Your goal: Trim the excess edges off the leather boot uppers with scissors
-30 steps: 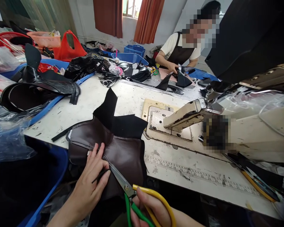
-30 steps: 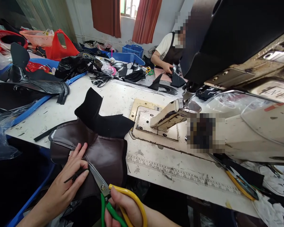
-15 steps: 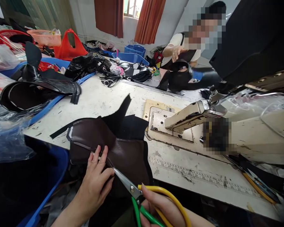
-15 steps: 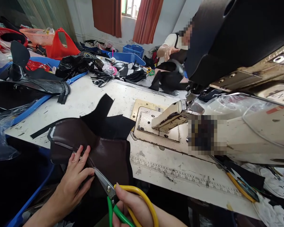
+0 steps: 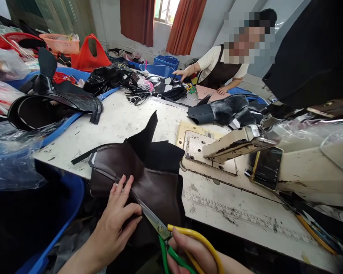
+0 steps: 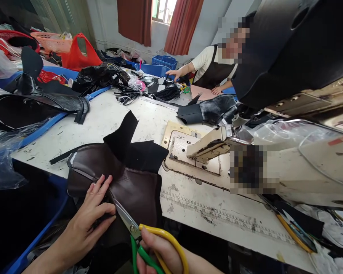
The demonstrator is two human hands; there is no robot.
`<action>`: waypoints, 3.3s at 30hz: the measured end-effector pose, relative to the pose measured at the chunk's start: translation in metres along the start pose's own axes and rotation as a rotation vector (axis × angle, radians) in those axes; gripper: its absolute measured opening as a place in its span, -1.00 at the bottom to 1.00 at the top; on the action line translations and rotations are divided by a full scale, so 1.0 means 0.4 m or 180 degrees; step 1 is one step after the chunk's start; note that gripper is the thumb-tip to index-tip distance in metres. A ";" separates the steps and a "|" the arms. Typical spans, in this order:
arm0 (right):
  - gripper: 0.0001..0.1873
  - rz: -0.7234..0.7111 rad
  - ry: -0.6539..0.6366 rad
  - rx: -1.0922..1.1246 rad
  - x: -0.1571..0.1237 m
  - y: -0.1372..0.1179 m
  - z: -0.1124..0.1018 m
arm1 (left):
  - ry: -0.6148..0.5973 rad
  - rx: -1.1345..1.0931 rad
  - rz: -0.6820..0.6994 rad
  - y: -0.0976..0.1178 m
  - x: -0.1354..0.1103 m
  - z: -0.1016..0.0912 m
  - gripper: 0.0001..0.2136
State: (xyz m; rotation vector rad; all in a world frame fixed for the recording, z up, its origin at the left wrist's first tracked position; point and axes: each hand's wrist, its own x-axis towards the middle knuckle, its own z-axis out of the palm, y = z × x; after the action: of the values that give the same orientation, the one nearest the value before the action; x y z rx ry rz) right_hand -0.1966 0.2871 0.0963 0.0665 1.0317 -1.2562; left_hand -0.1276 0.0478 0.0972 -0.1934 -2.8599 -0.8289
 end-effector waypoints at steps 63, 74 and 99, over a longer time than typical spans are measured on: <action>-0.24 0.0829 -0.0166 0.0161 0.039 -0.154 0.049 | -0.0697 -0.0978 -0.0358 -0.031 0.003 -0.123 -0.94; -0.26 0.0782 -0.0007 0.0170 0.072 -0.152 0.073 | 0.0406 -0.1439 -0.1478 -0.078 0.009 -0.169 -0.79; -0.18 -0.0029 0.0087 -0.0564 0.072 -0.084 0.072 | 0.0376 -0.0434 -0.0936 -0.027 0.012 -0.054 -0.81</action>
State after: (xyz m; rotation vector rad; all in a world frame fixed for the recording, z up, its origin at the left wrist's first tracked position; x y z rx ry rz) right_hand -0.2076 0.2372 0.1099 -0.0574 1.1641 -1.1699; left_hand -0.1315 0.0274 0.1103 0.2591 -2.7592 -1.0504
